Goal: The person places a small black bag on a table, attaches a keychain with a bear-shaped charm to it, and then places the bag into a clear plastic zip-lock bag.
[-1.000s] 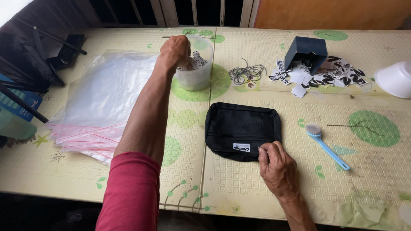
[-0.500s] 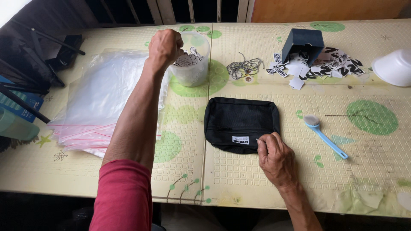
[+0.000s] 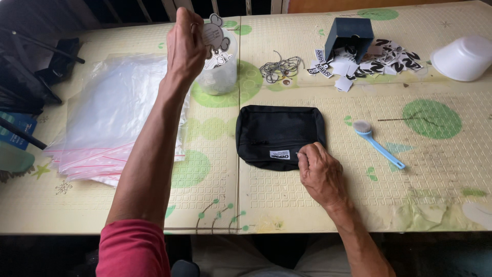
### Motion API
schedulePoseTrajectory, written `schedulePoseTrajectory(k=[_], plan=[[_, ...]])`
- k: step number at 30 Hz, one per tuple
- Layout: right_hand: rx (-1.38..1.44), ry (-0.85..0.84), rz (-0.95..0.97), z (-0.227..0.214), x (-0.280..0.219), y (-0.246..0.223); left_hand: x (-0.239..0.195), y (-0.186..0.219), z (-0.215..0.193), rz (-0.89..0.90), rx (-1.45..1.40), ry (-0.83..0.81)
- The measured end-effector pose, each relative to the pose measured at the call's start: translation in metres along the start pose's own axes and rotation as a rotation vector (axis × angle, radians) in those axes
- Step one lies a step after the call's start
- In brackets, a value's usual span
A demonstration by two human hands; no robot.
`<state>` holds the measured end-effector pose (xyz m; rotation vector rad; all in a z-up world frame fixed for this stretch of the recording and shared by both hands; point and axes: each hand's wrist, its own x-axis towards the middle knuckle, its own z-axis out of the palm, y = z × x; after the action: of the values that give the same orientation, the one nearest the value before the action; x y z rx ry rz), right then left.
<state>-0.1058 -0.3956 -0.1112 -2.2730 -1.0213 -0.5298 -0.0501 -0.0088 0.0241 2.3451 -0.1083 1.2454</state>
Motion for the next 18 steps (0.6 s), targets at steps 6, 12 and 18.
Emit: schedulePoseTrajectory(k=[6, 12, 18], plan=[[-0.019, -0.024, 0.029, 0.003, -0.004, 0.001, -0.007, 0.01, 0.004, -0.165, 0.067, 0.177], [0.066, -0.043, 0.122, 0.001, -0.002, 0.002, -0.022, 0.075, -0.007, -0.583, -0.358, -0.152], [0.316, -0.033, 0.376, -0.004, 0.006, -0.001, -0.145, 0.124, 0.055, -0.344, -0.547, -0.215]])
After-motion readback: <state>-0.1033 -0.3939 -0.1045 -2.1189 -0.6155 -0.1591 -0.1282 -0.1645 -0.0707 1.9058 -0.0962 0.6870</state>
